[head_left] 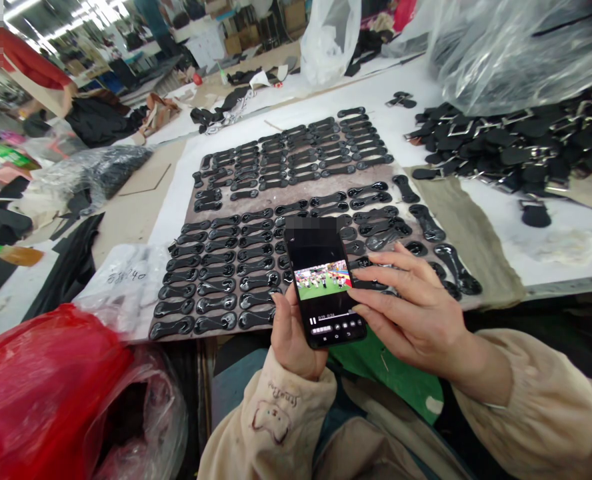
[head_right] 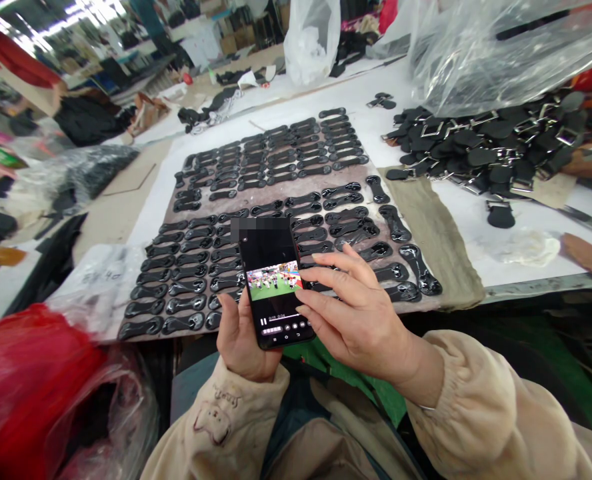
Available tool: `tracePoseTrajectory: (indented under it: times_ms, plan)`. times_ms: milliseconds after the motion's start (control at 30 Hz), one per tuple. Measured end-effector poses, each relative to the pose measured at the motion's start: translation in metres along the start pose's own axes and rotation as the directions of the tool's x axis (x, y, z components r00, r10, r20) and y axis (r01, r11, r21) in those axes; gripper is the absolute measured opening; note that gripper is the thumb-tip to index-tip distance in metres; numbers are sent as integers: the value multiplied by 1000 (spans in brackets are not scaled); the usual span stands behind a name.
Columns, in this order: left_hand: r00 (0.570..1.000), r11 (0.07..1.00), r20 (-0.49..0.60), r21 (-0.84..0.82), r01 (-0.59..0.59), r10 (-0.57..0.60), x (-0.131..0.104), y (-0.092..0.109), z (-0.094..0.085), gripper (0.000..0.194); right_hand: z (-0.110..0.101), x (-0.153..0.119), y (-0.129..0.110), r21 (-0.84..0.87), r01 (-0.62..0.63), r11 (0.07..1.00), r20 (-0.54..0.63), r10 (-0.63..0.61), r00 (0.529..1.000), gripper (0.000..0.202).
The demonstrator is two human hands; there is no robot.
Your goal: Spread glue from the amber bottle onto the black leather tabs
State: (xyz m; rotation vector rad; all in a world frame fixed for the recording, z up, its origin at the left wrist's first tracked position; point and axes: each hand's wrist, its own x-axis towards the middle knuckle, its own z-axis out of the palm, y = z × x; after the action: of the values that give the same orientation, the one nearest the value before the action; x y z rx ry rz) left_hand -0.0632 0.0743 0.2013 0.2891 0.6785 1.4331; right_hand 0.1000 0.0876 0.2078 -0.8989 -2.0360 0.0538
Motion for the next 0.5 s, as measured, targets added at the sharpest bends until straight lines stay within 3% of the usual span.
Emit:
tracePoseTrajectory:
  times_ms: [500]
  plan:
    - [1000,999,-2,34,-8,9,0,1,2,58,1,-1,1,-4,-2,1000,0,2,1000,24]
